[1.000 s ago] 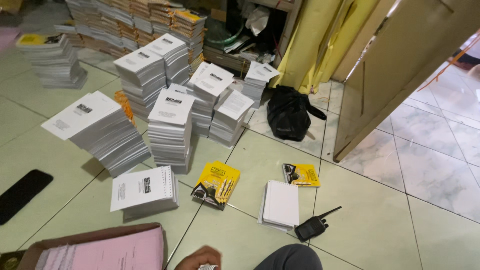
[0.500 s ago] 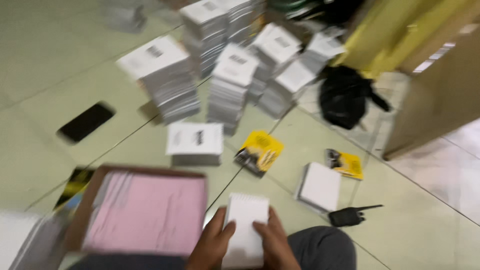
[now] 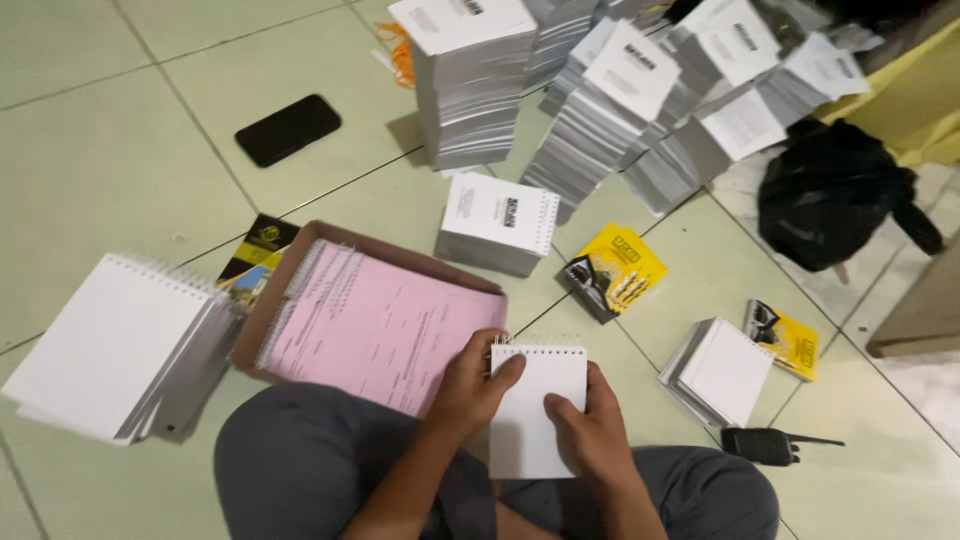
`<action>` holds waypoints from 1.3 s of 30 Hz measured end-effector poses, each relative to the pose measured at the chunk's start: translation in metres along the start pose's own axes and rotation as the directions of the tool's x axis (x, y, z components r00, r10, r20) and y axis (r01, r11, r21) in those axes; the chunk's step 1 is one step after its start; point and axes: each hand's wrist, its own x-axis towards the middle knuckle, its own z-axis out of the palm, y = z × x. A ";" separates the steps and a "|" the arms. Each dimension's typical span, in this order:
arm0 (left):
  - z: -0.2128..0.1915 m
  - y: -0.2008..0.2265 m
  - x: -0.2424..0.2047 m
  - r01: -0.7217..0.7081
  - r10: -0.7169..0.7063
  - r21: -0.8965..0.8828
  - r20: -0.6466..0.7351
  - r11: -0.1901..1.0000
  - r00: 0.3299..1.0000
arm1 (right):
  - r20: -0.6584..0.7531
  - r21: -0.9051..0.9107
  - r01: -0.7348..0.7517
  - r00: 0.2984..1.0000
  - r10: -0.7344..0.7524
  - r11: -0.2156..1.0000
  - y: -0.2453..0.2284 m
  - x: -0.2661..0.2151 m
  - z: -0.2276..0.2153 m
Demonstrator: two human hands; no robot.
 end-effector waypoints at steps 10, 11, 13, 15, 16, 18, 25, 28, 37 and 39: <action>0.024 -0.039 0.015 -0.164 0.145 -0.127 -0.146 0.978 0.979 | 0.054 -0.197 0.071 0.997 -0.061 0.978 0.040 0.009 -0.022; 0.025 -0.040 0.013 -0.190 0.177 -0.060 -0.177 0.980 0.968 | -0.022 -0.277 0.032 0.999 -0.039 0.960 0.028 0.003 -0.014; 0.029 -0.043 0.010 -0.210 0.207 0.011 -0.224 0.978 0.952 | -0.080 -0.357 -0.003 0.996 -0.027 0.934 0.009 -0.009 -0.002; 0.036 -0.049 0.007 -0.205 0.249 0.196 -0.236 0.959 0.940 | -0.237 -0.264 -0.038 0.971 -0.027 0.964 -0.007 -0.019 0.008; 0.037 -0.046 -0.002 -0.199 0.248 0.203 -0.254 0.959 0.935 | -0.217 -0.264 -0.031 0.976 -0.028 0.964 0.007 -0.005 0.001; 0.043 -0.038 -0.021 -0.306 0.315 0.198 -0.012 0.931 0.949 | -0.204 -0.107 0.165 0.962 -0.184 0.980 0.035 0.023 -0.014; -0.011 0.043 -0.068 -0.121 0.114 0.137 0.054 0.983 0.992 | 0.132 0.088 0.167 0.975 -0.178 0.982 0.006 -0.012 0.007; -0.031 0.033 -0.067 -0.225 0.233 0.088 -0.081 0.970 0.969 | 0.275 0.308 0.203 0.916 -0.292 0.929 0.021 -0.002 0.012; -0.239 0.024 -0.077 -0.221 0.542 0.625 -0.386 0.749 0.746 | 0.407 0.219 0.159 0.882 -0.239 0.963 0.082 0.044 -0.035; -0.281 0.029 -0.087 0.117 0.361 0.763 -0.429 0.636 0.828 | 0.298 -0.061 0.041 0.954 -0.021 0.997 0.121 0.070 -0.053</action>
